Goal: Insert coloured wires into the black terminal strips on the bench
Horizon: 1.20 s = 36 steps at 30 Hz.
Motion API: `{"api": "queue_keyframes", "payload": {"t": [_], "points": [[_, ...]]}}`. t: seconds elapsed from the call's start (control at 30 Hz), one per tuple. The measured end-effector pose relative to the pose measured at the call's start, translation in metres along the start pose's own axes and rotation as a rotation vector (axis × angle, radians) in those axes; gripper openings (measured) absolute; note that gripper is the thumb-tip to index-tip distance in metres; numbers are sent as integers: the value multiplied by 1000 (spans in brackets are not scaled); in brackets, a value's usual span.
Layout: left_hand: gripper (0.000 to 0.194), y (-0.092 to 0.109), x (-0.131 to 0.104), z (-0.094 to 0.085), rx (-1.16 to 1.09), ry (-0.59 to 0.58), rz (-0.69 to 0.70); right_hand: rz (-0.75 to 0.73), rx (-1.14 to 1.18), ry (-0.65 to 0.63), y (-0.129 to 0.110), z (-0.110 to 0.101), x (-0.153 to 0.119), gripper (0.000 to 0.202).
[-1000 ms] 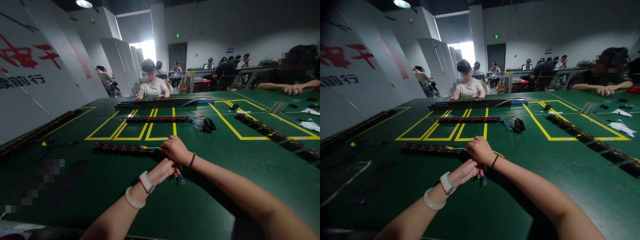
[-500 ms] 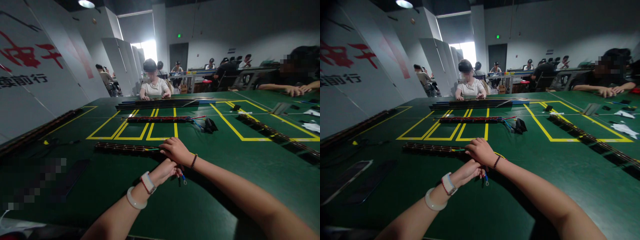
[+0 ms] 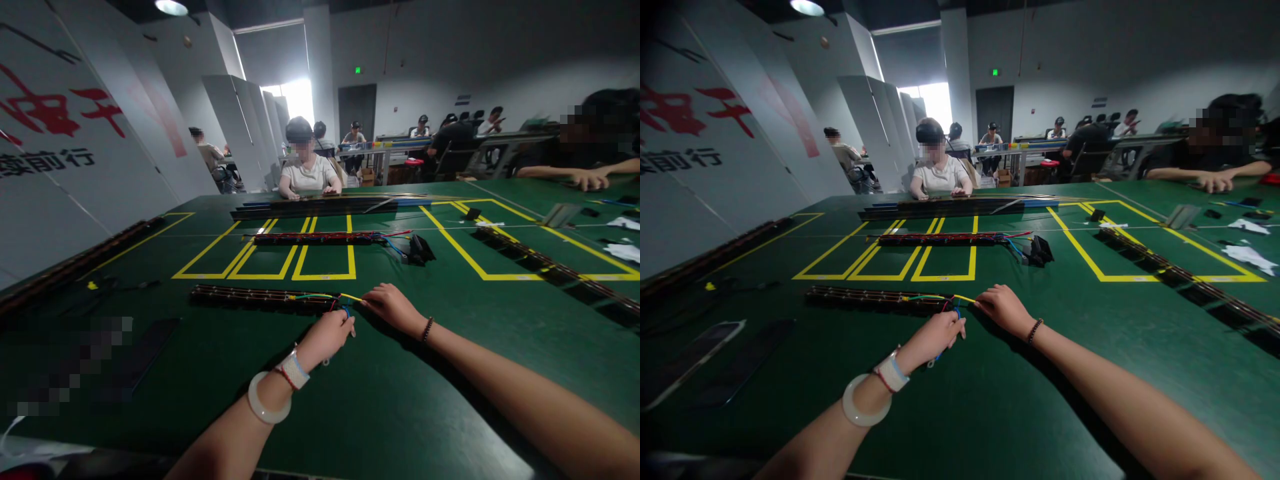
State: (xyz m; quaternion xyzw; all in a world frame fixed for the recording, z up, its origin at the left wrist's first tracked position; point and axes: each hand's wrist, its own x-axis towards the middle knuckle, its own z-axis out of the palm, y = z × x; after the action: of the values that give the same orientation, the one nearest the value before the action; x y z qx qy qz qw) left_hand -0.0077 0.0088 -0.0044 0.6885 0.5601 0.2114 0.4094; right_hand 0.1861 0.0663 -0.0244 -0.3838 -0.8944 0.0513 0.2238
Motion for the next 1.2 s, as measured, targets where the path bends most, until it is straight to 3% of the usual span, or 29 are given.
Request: {"api": "queue_keyframes", "payload": {"t": [0.13,0.3,0.47,0.7,0.9,1.0,1.2], "points": [[23,-2,-4,-7,173,111,111,46,84,-26,3,3,3,33],[20,-6,-3,-9,182,115,172,100,149,-45,6,3,5,33],[22,-2,-2,-9,162,129,123,120,177,-39,7,4,5,30],[25,8,-4,-14,168,391,-5,119,198,-37,7,4,6,28],[17,11,-4,-17,301,387,-15,110,202,-25,6,3,5,28],[18,9,-3,-16,408,384,34,111,199,-25,6,3,5,27],[33,7,-3,-12,622,433,288,115,215,-21,6,3,6,27]]}}
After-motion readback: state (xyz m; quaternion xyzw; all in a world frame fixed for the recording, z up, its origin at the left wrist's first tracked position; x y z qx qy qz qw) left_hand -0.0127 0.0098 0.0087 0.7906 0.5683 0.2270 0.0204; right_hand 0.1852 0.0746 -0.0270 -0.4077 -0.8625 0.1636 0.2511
